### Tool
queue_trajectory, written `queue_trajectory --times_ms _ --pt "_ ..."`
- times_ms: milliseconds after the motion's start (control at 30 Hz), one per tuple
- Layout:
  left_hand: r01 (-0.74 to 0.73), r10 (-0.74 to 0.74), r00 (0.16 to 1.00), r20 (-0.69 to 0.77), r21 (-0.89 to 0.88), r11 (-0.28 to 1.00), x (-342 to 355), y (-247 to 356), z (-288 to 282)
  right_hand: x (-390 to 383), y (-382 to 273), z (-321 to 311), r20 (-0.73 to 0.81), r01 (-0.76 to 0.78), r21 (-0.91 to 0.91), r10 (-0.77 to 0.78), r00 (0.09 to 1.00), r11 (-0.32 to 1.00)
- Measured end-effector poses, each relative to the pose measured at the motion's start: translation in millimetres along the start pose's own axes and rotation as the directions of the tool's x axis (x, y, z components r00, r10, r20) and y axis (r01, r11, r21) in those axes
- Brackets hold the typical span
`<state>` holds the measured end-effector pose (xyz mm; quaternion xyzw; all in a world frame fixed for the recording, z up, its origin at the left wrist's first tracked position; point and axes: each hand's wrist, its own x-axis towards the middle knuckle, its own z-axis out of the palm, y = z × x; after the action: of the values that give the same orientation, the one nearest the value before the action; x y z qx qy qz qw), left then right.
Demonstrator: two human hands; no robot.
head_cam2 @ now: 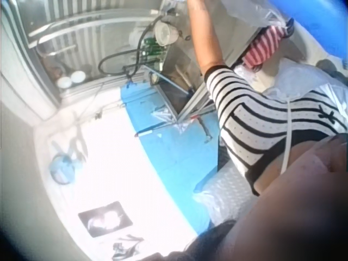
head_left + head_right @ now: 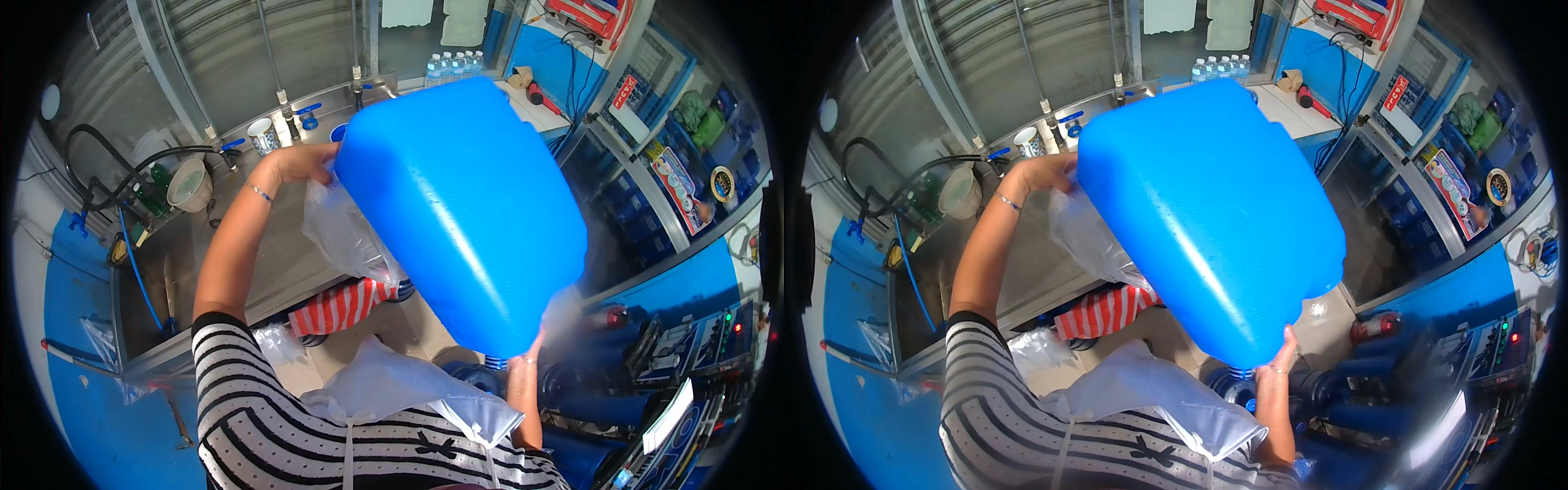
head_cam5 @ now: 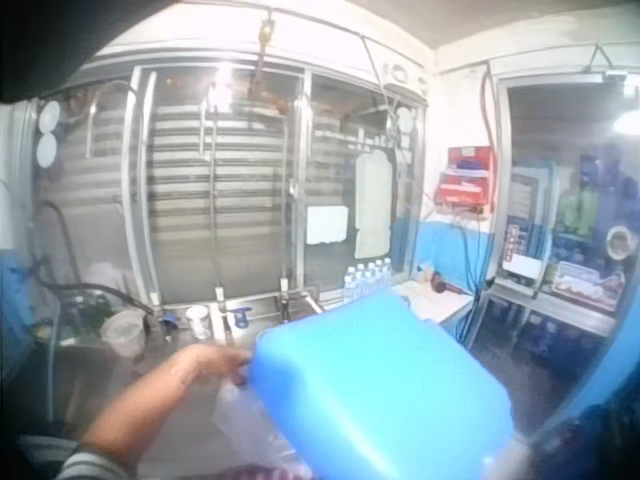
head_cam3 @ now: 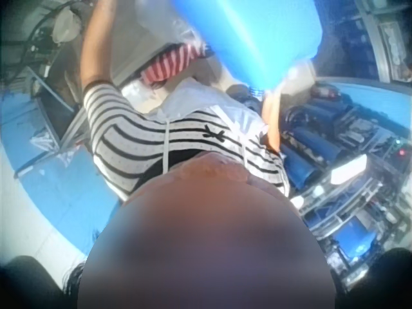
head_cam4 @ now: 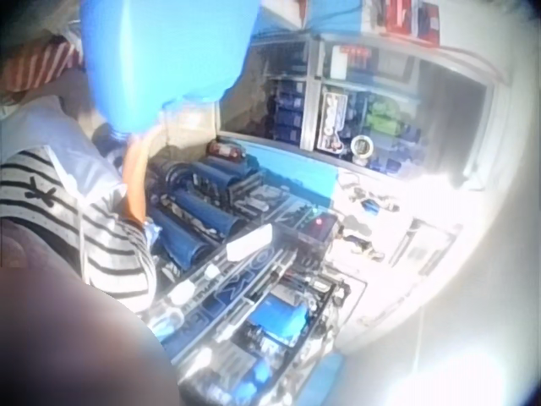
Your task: The person fills a blue plastic water jug at a sink, rinses it, and secures the cap. They then place the filled jug into a clear plastic bag, move it to a counter, and retrieve two additional blue jugs from a storage rack.
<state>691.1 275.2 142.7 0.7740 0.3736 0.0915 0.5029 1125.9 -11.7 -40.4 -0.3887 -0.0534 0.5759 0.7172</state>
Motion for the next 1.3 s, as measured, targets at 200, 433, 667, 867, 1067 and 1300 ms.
queue_trajectory --times_ms 200,433,667,867,1067,1300 --pt "0.103 -0.116 0.988 -0.098 -0.127 0.987 -26.2 8.9 -5.2 23.1 56.9 -1.2 0.085 0.107 -0.129 -0.097 0.992 0.986" --pt "-0.097 0.051 0.993 -0.108 -0.478 0.873 5.6 26.2 -33.5 34.3 37.4 13.9 0.363 0.625 -0.483 -0.509 0.780 0.613" --pt "0.131 -0.130 0.979 -0.157 -0.007 0.991 39.3 73.3 -69.2 21.9 -57.7 35.2 0.802 0.803 -0.542 -0.439 0.406 -0.249" --pt "0.141 -0.190 0.982 -0.020 0.746 0.651 91.5 160.0 -13.7 13.6 -83.4 56.9 0.760 0.795 -0.589 -0.437 0.482 -0.147" --pt "-0.244 0.686 0.722 -0.095 0.892 0.380 75.8 259.6 82.3 15.8 -53.8 75.8 0.457 0.708 -0.657 -0.611 0.646 0.257" --pt "-0.331 0.893 -0.084 -0.442 0.858 0.394 15.3 137.8 131.8 46.1 -36.9 15.0 0.206 0.592 -0.266 -0.555 0.806 0.761"
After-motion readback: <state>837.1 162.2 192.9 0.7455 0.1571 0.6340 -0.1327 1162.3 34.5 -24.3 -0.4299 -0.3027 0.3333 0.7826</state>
